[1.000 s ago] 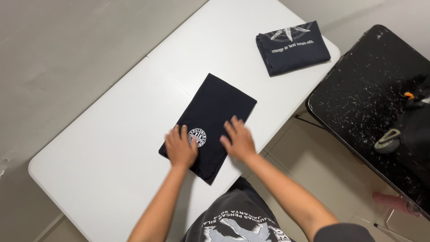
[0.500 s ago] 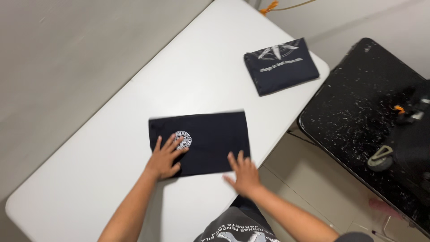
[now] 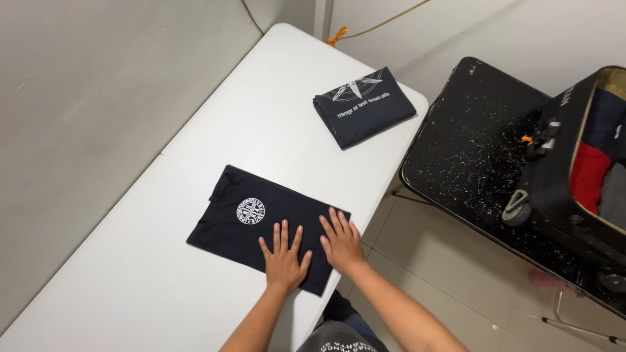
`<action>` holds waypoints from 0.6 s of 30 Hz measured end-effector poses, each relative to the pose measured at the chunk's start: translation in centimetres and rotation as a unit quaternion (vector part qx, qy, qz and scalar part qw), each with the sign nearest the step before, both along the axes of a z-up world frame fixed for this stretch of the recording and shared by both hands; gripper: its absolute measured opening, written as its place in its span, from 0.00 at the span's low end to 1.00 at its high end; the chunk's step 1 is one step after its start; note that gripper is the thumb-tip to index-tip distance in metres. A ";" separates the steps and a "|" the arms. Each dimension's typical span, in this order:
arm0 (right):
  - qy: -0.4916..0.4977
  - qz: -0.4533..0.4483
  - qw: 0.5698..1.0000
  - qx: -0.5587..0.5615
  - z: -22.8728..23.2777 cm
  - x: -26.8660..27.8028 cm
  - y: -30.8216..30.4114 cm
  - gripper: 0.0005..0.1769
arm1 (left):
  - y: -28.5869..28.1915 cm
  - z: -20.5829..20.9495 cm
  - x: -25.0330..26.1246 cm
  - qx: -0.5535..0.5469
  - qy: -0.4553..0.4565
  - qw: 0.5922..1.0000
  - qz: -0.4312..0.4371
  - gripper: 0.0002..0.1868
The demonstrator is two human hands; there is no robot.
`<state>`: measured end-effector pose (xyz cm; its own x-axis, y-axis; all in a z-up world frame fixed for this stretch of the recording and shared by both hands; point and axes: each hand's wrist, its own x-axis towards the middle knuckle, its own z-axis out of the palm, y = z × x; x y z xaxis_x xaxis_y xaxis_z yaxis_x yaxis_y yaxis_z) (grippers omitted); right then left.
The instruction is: The person folds a black t-shirt on a white table and places it into a suitcase with other clothes.
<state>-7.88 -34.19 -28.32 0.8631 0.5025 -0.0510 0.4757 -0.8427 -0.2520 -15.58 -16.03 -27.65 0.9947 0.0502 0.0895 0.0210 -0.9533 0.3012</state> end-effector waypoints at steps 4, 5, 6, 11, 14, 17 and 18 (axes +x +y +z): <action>0.049 -0.051 0.997 -0.017 2.5 -6.0 -0.6 0.39 | 3.9 1.0 -1.2 0.007 0.000 0.990 -0.142 0.41; 0.111 -0.066 0.991 -0.040 3.4 -7.8 -0.4 0.40 | 4.5 1.5 -1.7 0.011 0.013 0.983 -0.184 0.41; 0.173 -0.082 0.980 -0.063 4.3 -9.2 -0.4 0.42 | 4.5 2.0 -2.2 0.028 0.030 0.982 -0.183 0.42; 0.130 -0.058 0.990 -0.021 4.0 -10.8 -1.9 0.37 | 0.0 4.8 -5.5 0.021 0.152 0.981 -0.116 0.53; 0.035 -0.007 0.999 -0.012 1.8 -8.5 -2.4 0.35 | -4.1 3.9 -7.7 0.010 0.201 0.978 -0.049 0.56; 0.009 0.030 0.999 0.008 0.7 -7.8 -3.3 0.35 | -4.8 1.1 -8.7 0.016 0.012 1.000 -0.010 0.46; 0.002 0.038 0.999 0.023 0.6 -7.9 -3.5 0.35 | -4.8 0.1 -8.8 0.030 0.040 0.999 -0.020 0.45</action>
